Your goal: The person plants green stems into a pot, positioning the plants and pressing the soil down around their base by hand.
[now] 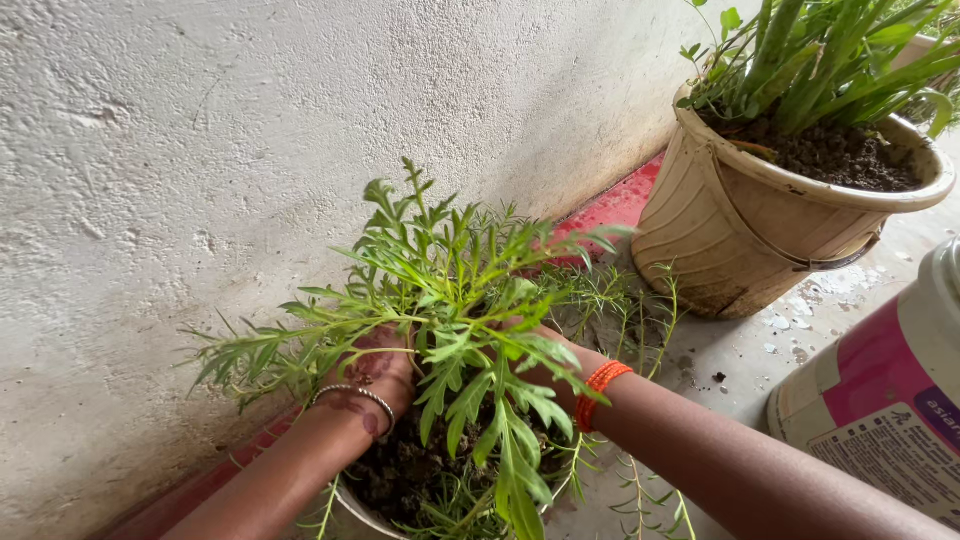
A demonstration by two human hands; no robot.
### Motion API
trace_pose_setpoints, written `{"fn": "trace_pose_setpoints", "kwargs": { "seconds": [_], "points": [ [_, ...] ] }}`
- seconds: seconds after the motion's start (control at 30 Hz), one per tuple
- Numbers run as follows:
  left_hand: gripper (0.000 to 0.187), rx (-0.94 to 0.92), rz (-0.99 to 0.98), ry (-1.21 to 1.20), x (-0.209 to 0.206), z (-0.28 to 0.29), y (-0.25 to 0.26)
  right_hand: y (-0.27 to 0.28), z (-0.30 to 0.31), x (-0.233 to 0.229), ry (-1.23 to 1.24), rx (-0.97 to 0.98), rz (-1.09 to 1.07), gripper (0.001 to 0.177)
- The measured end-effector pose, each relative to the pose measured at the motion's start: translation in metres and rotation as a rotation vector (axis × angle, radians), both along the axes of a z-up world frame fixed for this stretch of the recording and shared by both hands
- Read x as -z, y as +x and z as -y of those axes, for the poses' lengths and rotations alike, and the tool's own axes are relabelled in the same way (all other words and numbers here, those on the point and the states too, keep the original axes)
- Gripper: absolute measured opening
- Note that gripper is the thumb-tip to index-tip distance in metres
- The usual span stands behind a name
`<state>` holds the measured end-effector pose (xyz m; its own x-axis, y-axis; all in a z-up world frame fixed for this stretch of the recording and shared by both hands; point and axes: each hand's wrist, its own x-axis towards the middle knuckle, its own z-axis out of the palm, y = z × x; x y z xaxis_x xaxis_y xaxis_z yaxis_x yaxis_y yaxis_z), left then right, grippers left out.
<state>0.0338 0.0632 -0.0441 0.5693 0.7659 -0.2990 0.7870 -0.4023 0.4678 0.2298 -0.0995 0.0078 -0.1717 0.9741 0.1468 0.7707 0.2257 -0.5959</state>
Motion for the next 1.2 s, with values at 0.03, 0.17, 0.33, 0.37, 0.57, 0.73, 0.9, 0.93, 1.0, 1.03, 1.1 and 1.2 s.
{"fn": "trace_pose_setpoints", "kwargs": {
  "seconds": [0.03, 0.17, 0.33, 0.37, 0.57, 0.73, 0.9, 0.93, 1.0, 1.03, 1.1, 1.2],
  "points": [
    [0.04, 0.021, 0.027, 0.004, -0.004, 0.002, -0.001, 0.0, 0.0, 0.004, -0.01, 0.016, -0.059, 0.021],
    [0.031, 0.1, 0.138, 0.018, -0.031, 0.017, -0.007, 0.002, -0.006, 0.02, -0.051, 0.076, -0.291, 0.023],
    [0.032, 0.326, 0.054, 0.46, -0.058, 0.031, -0.022, 0.014, -0.01, 0.037, 0.155, 0.024, 0.089, 0.025],
    [0.037, 0.321, 0.046, 0.537, -0.059, 0.033, -0.023, 0.016, -0.011, 0.04, 0.223, 0.036, 0.164, 0.026],
    [0.051, -0.071, 0.135, -0.203, -0.084, 0.037, -0.04, 0.039, -0.017, 0.076, 0.349, 0.036, 0.258, 0.022],
    [0.051, 0.174, 0.045, 0.057, -0.085, 0.008, -0.044, 0.045, -0.016, 0.081, 0.228, 0.098, -0.277, 0.023],
    [0.05, 0.143, 0.079, 0.074, -0.06, 0.013, -0.041, 0.011, 0.011, 0.022, 0.156, 0.033, 0.029, 0.029],
    [0.043, 0.188, -0.005, 0.112, -0.061, 0.021, -0.042, 0.005, 0.009, 0.01, 0.16, 0.006, 0.062, 0.03],
    [0.035, 0.233, -0.087, 0.155, -0.07, 0.031, -0.046, -0.006, 0.009, -0.007, 0.158, -0.027, 0.104, 0.032],
    [0.033, 0.207, 0.091, 0.192, -0.074, 0.039, -0.05, -0.012, 0.006, -0.011, 0.158, -0.031, 0.11, 0.033],
    [0.033, 0.18, 0.268, 0.228, -0.084, 0.045, -0.053, -0.017, 0.009, -0.011, 0.141, -0.041, 0.102, 0.035],
    [0.034, 0.162, 0.028, 0.142, -0.091, 0.05, -0.051, -0.012, 0.025, 0.009, 0.066, -0.014, 0.0, 0.039]
  ]
}}
